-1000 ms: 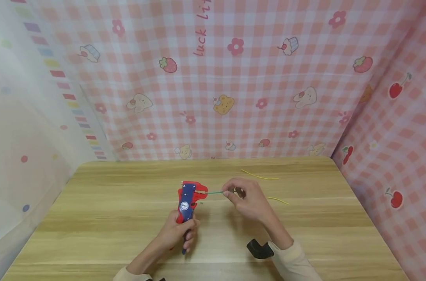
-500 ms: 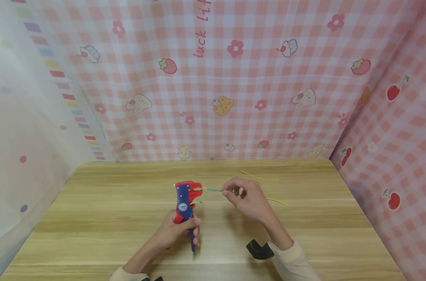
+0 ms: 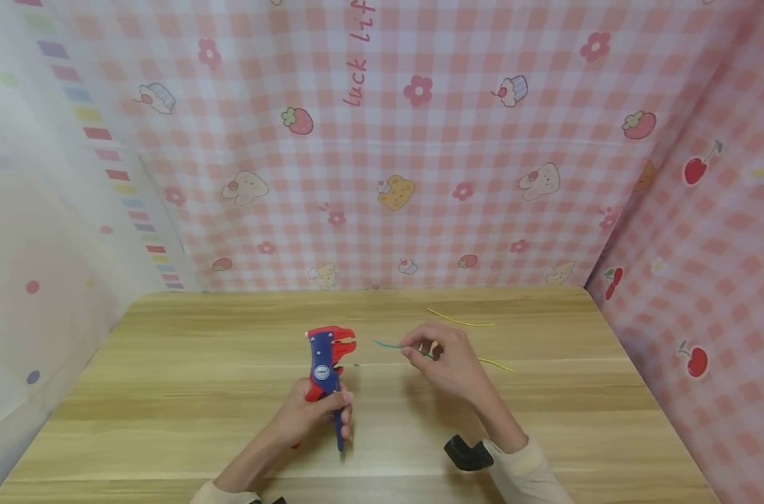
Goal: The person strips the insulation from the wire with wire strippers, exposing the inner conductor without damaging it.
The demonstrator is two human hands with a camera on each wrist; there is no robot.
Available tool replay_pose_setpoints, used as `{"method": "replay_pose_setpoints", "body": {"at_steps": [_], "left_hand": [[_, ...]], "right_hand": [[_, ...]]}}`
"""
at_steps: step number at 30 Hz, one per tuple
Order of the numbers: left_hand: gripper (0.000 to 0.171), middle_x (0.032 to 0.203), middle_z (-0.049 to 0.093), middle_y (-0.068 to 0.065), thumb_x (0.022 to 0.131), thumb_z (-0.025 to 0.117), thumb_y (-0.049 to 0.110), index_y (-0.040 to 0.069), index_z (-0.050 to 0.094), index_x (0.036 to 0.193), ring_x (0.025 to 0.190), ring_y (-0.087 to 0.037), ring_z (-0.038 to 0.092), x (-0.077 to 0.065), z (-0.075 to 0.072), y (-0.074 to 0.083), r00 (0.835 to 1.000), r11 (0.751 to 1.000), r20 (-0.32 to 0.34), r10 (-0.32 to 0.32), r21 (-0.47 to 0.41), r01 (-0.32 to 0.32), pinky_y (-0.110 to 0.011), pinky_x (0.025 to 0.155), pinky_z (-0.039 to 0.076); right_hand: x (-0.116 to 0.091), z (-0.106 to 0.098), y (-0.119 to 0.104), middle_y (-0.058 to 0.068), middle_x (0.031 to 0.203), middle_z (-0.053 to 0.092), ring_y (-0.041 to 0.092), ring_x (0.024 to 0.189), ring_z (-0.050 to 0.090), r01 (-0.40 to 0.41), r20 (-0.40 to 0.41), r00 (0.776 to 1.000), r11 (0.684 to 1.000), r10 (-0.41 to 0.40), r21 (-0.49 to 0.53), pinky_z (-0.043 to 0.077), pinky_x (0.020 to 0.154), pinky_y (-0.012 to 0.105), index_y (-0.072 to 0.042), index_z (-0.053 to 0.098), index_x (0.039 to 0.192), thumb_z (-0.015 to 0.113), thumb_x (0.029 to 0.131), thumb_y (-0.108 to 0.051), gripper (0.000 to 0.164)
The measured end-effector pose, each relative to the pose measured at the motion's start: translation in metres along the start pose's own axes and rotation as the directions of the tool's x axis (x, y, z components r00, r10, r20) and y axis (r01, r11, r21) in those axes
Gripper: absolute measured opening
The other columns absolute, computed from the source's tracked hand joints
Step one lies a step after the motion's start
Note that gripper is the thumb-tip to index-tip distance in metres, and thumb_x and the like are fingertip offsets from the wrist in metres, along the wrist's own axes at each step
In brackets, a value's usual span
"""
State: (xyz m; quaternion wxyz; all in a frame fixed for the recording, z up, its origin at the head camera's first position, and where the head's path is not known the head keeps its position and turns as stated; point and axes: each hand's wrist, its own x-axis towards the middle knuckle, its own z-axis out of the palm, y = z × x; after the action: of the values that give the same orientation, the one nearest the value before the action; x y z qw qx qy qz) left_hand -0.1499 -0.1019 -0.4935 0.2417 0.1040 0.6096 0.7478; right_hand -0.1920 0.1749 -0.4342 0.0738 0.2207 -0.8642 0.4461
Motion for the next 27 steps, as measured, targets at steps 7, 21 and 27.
{"method": "replay_pose_setpoints", "body": {"at_steps": [7,21,27], "left_hand": [[0.028,0.080,0.071,-0.005,0.101,0.065,0.017,-0.006,0.055,0.112,0.069,-0.019,0.073,-0.002,-0.003,-0.001,1.000,1.000,-0.025,0.000,-0.002,0.000,-0.039,0.078,0.065],[0.024,0.079,0.071,-0.005,0.100,0.066,0.016,-0.004,0.056,0.109,0.068,-0.021,0.074,-0.004,-0.015,-0.004,0.997,1.000,-0.073,-0.006,-0.016,0.005,-0.045,0.076,0.065],[0.025,0.079,0.071,-0.005,0.101,0.066,0.017,-0.004,0.055,0.110,0.069,-0.021,0.074,-0.006,-0.019,-0.002,0.996,1.000,-0.089,-0.012,-0.006,0.012,-0.044,0.077,0.065]], "right_hand": [[-0.002,-0.001,0.005,-0.009,0.085,0.069,0.006,0.075,0.058,0.000,0.016,1.000,1.000,0.000,0.005,0.050,0.064,0.022,-0.026,0.075,0.092,0.076,0.093,-0.013,0.013],[-0.011,-0.002,0.021,-0.007,0.083,0.067,0.006,0.074,0.057,-0.084,0.024,0.996,0.996,0.084,0.007,0.049,0.065,0.020,-0.021,0.076,0.093,0.077,0.092,-0.015,0.006],[-0.014,-0.005,0.027,-0.008,0.082,0.067,0.006,0.074,0.058,-0.092,0.020,0.996,0.996,0.092,-0.013,0.050,0.065,0.020,-0.012,0.077,0.095,0.077,0.091,-0.014,0.004]]}}
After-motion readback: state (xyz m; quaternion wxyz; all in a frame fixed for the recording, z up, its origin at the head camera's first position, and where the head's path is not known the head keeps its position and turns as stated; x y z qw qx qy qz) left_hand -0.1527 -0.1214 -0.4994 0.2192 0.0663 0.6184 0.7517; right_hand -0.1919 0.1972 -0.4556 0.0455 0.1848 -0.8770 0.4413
